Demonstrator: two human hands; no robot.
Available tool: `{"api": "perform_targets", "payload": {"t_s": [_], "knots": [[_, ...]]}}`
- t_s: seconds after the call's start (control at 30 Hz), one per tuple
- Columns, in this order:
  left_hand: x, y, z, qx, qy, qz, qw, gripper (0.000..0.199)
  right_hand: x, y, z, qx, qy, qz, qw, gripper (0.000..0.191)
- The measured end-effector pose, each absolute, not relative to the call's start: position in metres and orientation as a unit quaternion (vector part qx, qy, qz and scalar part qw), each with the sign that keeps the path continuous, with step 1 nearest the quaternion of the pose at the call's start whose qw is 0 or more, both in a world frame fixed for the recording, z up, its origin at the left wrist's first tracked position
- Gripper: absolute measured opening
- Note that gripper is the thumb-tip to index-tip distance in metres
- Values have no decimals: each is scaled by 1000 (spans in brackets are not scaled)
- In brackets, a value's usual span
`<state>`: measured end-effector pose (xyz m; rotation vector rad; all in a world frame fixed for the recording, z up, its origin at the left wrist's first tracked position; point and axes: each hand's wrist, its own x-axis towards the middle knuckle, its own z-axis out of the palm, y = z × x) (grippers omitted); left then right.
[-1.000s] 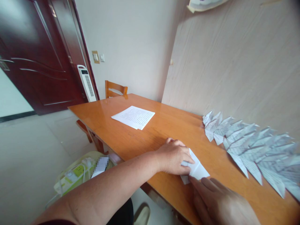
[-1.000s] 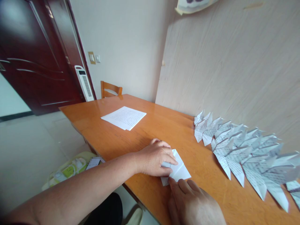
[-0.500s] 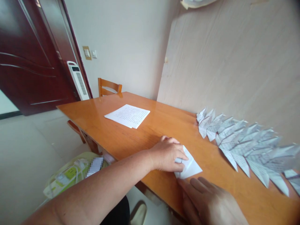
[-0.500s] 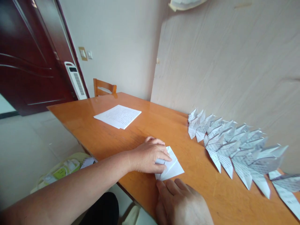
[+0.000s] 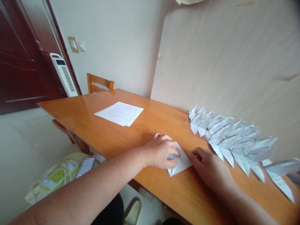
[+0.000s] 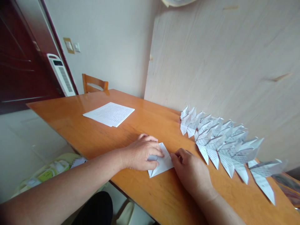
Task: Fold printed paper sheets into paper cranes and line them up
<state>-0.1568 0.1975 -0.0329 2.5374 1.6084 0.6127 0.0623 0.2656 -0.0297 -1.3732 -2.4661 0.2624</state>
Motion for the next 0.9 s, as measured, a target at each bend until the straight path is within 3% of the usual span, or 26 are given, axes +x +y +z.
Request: {"api": "perform_targets", "payload": {"t_s": [0.9], "knots": [[-157, 200, -32, 832, 519, 190, 39, 32, 52, 260, -25, -458, -879, 57, 117, 24]]}}
